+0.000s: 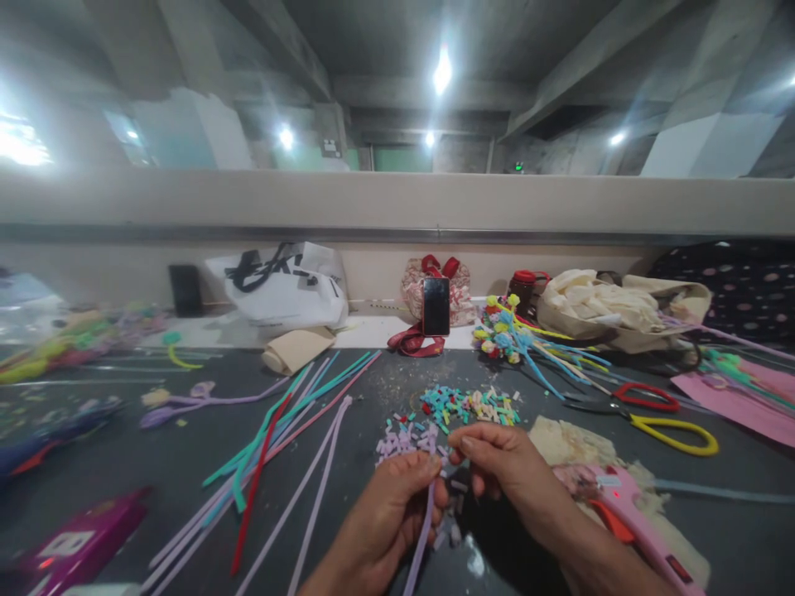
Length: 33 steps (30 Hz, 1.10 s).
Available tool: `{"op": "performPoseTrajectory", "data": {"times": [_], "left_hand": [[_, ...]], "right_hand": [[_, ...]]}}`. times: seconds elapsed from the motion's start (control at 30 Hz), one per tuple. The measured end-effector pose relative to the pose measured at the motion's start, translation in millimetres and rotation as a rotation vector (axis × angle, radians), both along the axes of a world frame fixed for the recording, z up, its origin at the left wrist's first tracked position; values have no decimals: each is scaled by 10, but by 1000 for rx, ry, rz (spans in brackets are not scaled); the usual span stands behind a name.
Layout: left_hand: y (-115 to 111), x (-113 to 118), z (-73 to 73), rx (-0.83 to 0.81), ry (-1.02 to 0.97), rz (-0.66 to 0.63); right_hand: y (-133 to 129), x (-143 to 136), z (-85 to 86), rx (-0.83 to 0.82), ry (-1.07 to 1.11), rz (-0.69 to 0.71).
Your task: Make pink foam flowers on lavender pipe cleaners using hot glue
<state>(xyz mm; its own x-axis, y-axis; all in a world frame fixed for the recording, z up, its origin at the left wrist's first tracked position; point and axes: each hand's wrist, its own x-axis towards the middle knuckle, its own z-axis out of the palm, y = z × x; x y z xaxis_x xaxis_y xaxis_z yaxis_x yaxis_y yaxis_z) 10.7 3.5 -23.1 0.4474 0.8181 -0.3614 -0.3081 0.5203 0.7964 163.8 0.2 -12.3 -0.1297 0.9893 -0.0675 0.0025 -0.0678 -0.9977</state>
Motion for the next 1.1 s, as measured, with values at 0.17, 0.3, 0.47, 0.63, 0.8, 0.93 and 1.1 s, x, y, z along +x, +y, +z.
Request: {"op": "performPoseTrajectory", "data": {"times": [0.17,0.3,0.47,0.63,0.8,0.93,1.1], "left_hand": [[-10,-11,-1,-60,-33,-20],[-6,-8,-39,-69,-42,-43],[-2,10,-56,-63,-40,-58],[-8,4,-2,-83,10,-76],[-10,-1,24,-60,90,-134],[-24,4,7,-53,102,-202],[-29,8,-7,-61,177,-252]], "right_hand": [[-30,15,21,210,-221,-25],[-58,18,23,415,-397,18],[-96,21,26,551,-570,59],[-68,88,59,540,-596,108],[54,287,124,519,-532,117],[74,364,210,537,-534,146],[46,357,223,578,-557,227]]}}
